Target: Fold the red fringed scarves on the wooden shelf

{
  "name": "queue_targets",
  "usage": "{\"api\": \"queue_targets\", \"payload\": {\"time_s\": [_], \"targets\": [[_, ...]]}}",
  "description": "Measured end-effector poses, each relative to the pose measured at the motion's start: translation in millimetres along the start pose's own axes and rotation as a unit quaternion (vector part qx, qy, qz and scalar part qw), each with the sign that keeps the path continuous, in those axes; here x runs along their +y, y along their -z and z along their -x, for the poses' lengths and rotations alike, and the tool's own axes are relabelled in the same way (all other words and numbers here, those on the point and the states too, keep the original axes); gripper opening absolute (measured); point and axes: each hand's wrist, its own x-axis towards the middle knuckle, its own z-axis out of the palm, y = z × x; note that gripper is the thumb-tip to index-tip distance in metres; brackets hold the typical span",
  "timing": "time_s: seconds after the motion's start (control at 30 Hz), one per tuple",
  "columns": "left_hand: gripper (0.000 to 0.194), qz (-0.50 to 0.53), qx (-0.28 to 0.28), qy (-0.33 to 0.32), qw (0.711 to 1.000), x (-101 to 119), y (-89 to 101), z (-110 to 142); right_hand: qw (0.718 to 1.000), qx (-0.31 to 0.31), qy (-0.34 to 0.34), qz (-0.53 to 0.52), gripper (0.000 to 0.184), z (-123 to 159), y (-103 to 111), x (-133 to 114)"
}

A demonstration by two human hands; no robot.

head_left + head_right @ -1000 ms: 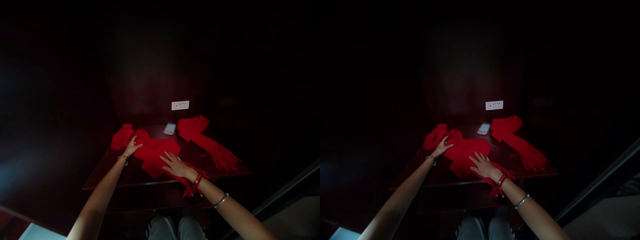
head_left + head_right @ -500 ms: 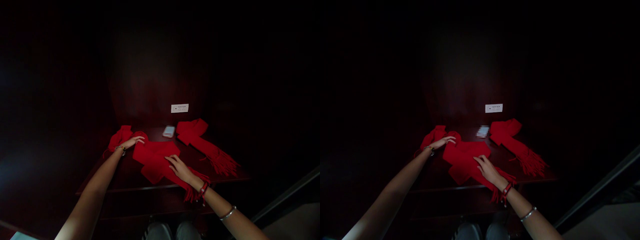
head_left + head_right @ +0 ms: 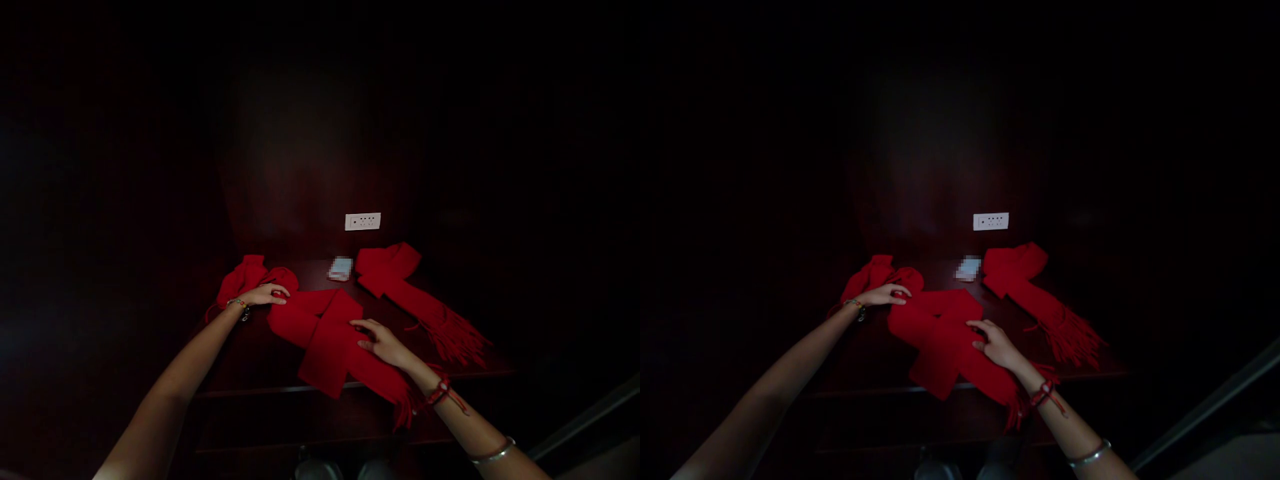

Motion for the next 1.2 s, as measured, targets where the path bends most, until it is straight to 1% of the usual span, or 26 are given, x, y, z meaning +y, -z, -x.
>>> {"api": "queue_targets", "payload": {"time_s": [0.07, 0.13, 0.2, 0.27, 0.33, 0.37, 0.43, 0.47, 0.53, 0.6, 0.67, 0.73, 0.83, 0.87, 0.93, 1.0, 1.07, 1.13, 1.2], "targets": [[0.031, -0.034, 0.038, 0.014, 0.999, -4.9, -0.4, -5.2, 1.0, -0.008, -0.002, -0.021, 0.044, -2.7, 3.1, -1.5], [0.032, -0.054, 0.071, 0.008, 0.996, -9.0, -1.8, -7.2, 0.999, -0.023, -0.013, -0.022, 0.046, -4.5, 6.1, -2.8], [0.041, -0.056, 0.105, -0.015, 0.993, -10.4, -6.5, -3.2, 0.998, -0.041, -0.033, 0.029, 0.049, -4.5, 5.9, -3.9], [0.056, -0.065, 0.136, -0.031, 0.988, -8.2, -16.1, 7.3, 0.993, -0.046, -0.043, 0.097, 0.052, -3.2, 1.7, -5.0], [0.065, -0.102, 0.138, -0.042, 0.984, -3.6, -29.5, 21.8, 0.991, -0.033, -0.031, 0.127, 0.054, -1.5, -4.4, -6.7], [0.065, -0.122, 0.124, -0.05, 0.983, -1.6, -36.6, 29.4, 0.992, -0.021, -0.019, 0.124, 0.055, -1.1, -7.5, -7.8], [0.061, -0.146, 0.08, -0.06, 0.984, -0.2, -48.0, 42.6, 0.994, 0.006, 0.01, 0.109, 0.055, -1.9, -12.4, -10.2], [0.06, -0.151, 0.059, -0.053, 0.985, -1.5, -51.3, 47.5, 0.994, 0.017, 0.025, 0.106, 0.054, -3.3, -14.1, -11.3], [0.06, -0.157, 0.038, -0.013, 0.987, -7.5, -51.9, 53.1, 0.992, 0.021, 0.057, 0.113, 0.051, -8.3, -16.4, -12.9], [0.061, -0.168, 0.039, 0.045, 0.984, -15.5, -46.7, 53.6, 0.988, 0.011, 0.086, 0.131, 0.049, -15.5, -17.5, -13.3], [0.061, -0.18, 0.052, 0.094, 0.978, -21.4, -40.4, 49.8, 0.983, 0.0, 0.1, 0.156, 0.048, -23.3, -18.1, -12.5], [0.056, -0.168, 0.088, 0.116, 0.975, -23.1, -37.2, 43.0, 0.977, -0.02, 0.103, 0.187, 0.049, -29.4, -18.6, -10.3], [0.049, -0.068, 0.184, 0.147, 0.97, -21.9, -39.6, 31.5, 0.966, -0.056, 0.115, 0.226, 0.052, -32.9, -19.0, -3.7], [0.048, -0.032, 0.206, 0.163, 0.964, -22.0, -41.5, 28.5, 0.964, -0.057, 0.119, 0.231, 0.052, -32.7, -18.8, -0.9], [0.047, 0.012, 0.221, 0.188, 0.957, -23.9, -45.3, 25.5, 0.964, -0.039, 0.128, 0.229, 0.05, -31.9, -16.8, 4.9], [0.049, 0.022, 0.215, 0.186, 0.958, -27.0, -48.9, 27.2, 0.966, -0.011, 0.136, 0.218, 0.048, -31.8, -13.3, 9.6], [0.056, 0.016, 0.213, 0.159, 0.964, -29.2, -52.7, 32.4, 0.967, 0.002, 0.142, 0.21, 0.046, -33.1, -9.8, 12.9], [0.064, -0.025, 0.215, 0.109, 0.97, -28.4, -57.4, 38.9, 0.967, 0.002, 0.146, 0.207, 0.046, -35.4, -8.7, 15.6], [0.068, -0.098, 0.227, 0.067, 0.967, -24.5, -62.7, 44.6, 0.966, -0.001, 0.151, 0.209, 0.046, -37.6, -11.0, 19.0]]}}
